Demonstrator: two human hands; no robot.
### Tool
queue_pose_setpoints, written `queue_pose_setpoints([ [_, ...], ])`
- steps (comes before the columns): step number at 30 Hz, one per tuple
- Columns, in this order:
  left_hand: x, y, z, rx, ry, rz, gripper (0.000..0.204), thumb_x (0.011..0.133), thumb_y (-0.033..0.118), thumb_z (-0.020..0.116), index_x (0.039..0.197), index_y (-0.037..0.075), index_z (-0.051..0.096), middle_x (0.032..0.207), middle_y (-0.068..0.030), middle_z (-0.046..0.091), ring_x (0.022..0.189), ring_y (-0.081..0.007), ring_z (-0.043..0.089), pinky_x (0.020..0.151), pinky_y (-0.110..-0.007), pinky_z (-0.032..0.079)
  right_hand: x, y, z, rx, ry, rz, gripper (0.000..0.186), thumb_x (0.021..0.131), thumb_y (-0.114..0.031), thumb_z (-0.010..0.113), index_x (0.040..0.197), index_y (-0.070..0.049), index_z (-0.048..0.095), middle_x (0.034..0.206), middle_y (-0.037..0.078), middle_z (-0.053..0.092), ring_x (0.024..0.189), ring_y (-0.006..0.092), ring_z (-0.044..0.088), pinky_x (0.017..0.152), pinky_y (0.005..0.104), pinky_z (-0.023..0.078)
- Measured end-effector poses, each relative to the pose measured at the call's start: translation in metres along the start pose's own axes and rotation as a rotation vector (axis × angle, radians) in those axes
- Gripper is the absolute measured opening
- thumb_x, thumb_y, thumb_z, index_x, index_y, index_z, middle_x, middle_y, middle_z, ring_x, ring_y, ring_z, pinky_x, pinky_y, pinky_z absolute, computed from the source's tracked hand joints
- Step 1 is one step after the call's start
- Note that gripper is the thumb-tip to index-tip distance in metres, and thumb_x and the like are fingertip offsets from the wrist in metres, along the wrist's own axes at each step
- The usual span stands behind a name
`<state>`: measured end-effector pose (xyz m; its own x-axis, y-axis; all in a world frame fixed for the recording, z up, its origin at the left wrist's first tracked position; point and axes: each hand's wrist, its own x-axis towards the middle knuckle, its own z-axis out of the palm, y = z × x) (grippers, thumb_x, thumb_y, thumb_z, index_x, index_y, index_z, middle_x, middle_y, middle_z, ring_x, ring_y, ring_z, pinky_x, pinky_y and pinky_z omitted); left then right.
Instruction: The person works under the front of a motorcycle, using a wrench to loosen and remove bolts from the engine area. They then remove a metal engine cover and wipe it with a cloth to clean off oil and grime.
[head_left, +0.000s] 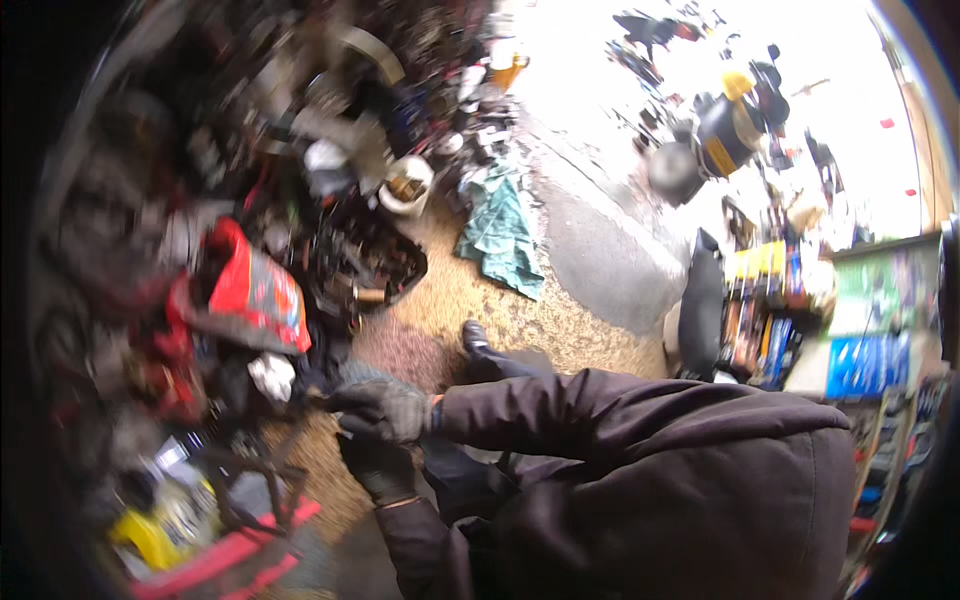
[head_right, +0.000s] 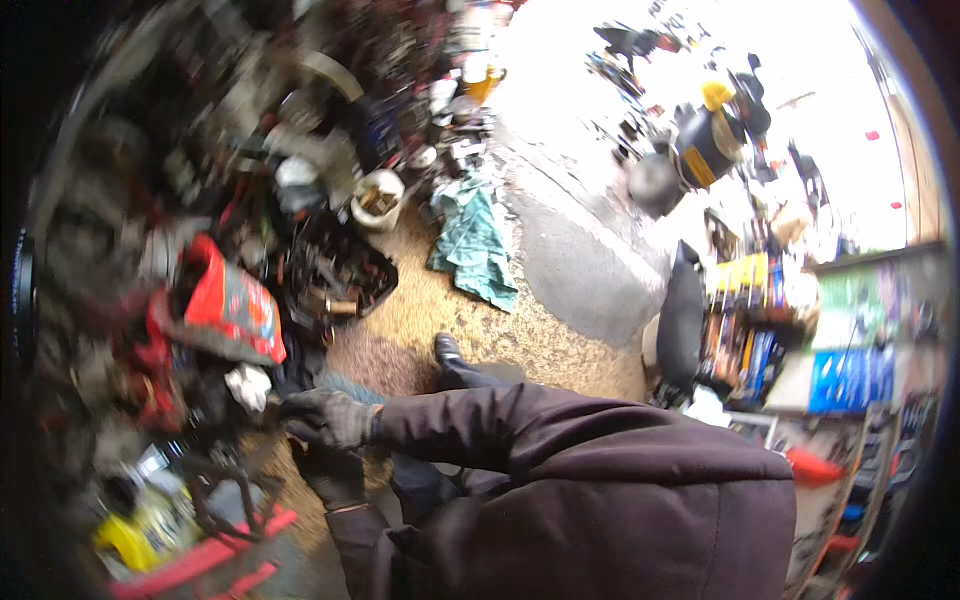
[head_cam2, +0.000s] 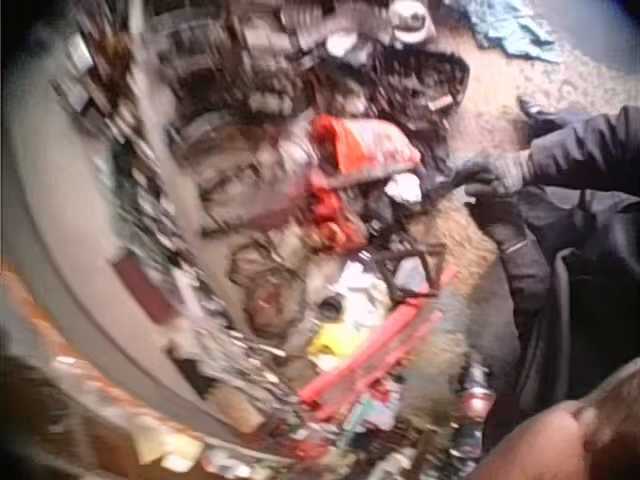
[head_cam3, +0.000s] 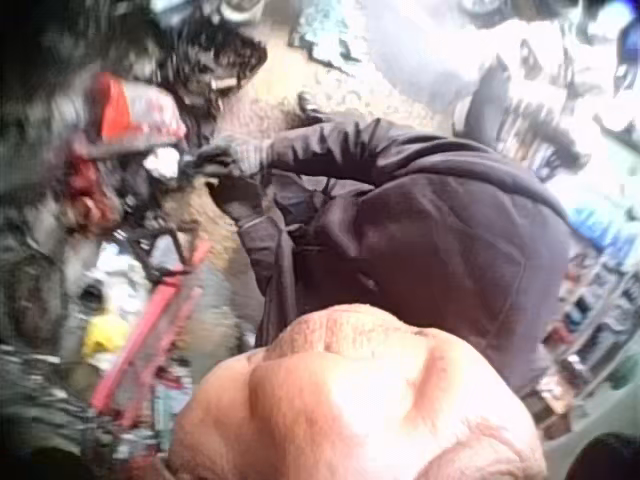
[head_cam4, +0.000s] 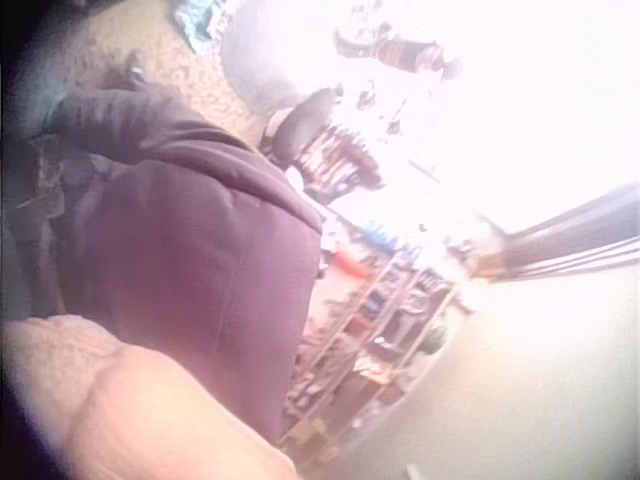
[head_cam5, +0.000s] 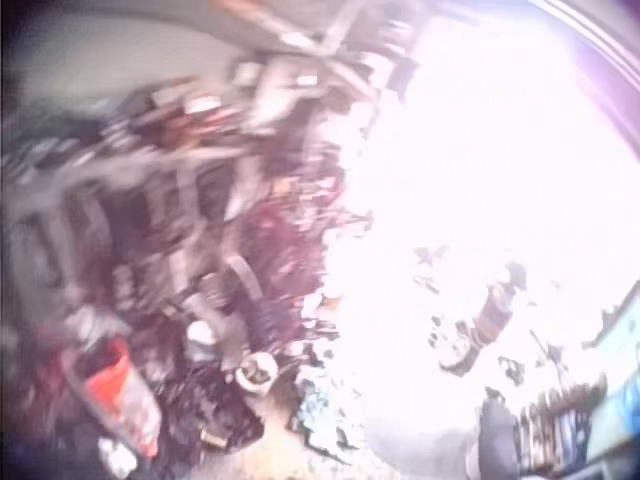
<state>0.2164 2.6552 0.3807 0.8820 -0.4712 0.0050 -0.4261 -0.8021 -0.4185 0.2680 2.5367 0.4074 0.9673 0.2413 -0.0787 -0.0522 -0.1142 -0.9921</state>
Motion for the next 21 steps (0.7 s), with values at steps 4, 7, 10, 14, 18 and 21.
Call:
queue_pose_setpoints([
  [4, 0.077, 0.067, -0.034, -2.148, -0.469, -0.583, 0.028, 0.090, 0.034, 0.060, 0.109, 0.013, 0.062, 0.099, -0.0074, 0.068, 0.087, -0.0239, 0.062, 0.078, -0.044, 0.049, -0.038, 0.008, -0.187, -0.026, 0.359, -0.011, 0.034, 0.094, -0.022, 0.061, 0.124, -0.004, 0.060, 0.116, 0.017, 0.067, 0.109, 0.0265, 0.064, 0.093, 0.0362, 0.050],
  [7, 0.137, 0.122, -0.054, -2.397, -0.845, -1.082, 0.027, 0.094, 0.036, 0.057, 0.105, 0.013, 0.062, 0.092, -0.0061, 0.068, 0.079, -0.0222, 0.062, 0.070, -0.040, 0.052, -0.107, 0.038, -0.332, -0.090, 0.559, 0.329, 0.034, 0.094, -0.025, 0.057, 0.122, -0.006, 0.061, 0.118, 0.017, 0.066, 0.107, 0.0309, 0.064, 0.094, 0.0375, 0.050],
  [10, 0.223, 0.191, -0.097, -2.252, -0.748, -0.974, 0.025, 0.093, 0.034, 0.060, 0.103, 0.012, 0.062, 0.080, -0.0028, 0.064, 0.064, -0.0173, 0.060, 0.057, -0.033, 0.051, -0.193, 0.070, -0.463, -0.294, 0.696, 0.511, 0.034, 0.093, -0.031, 0.056, 0.121, -0.012, 0.063, 0.110, 0.016, 0.069, 0.101, 0.0328, 0.066, 0.092, 0.0385, 0.051],
  [14, 0.343, 0.286, -0.221, -2.378, -0.234, -0.359, 0.031, 0.095, 0.032, 0.061, 0.112, 0.005, 0.061, 0.092, -0.0033, 0.064, 0.078, -0.0133, 0.061, 0.069, -0.026, 0.052, -0.292, 0.087, -0.591, -0.418, 0.943, 0.616, 0.035, 0.091, -0.038, 0.059, 0.117, -0.015, 0.065, 0.105, 0.016, 0.070, 0.100, 0.0331, 0.067, 0.089, 0.0398, 0.052],
  [18, 0.485, 0.330, -0.382, -2.221, -0.093, 0.428, 0.028, 0.097, 0.025, 0.058, 0.115, 0.002, 0.058, 0.093, -0.0050, 0.060, 0.080, -0.0115, 0.055, 0.074, -0.026, 0.046, -0.355, 0.082, -0.675, -0.365, 1.202, 0.594, 0.028, 0.089, -0.031, 0.065, 0.111, -0.013, 0.068, 0.107, 0.014, 0.071, 0.101, 0.0296, 0.068, 0.090, 0.0370, 0.053],
  [21, 0.573, 0.360, -0.479, -2.276, 0.122, 0.645, 0.038, 0.093, 0.021, 0.061, 0.123, -0.002, 0.056, 0.097, -0.0080, 0.064, 0.083, -0.0152, 0.058, 0.079, -0.030, 0.048, -0.381, 0.089, -0.729, -0.162, 1.335, 0.709, 0.028, 0.089, -0.030, 0.067, 0.109, -0.011, 0.069, 0.107, 0.014, 0.071, 0.100, 0.0281, 0.068, 0.087, 0.0359, 0.054],
])
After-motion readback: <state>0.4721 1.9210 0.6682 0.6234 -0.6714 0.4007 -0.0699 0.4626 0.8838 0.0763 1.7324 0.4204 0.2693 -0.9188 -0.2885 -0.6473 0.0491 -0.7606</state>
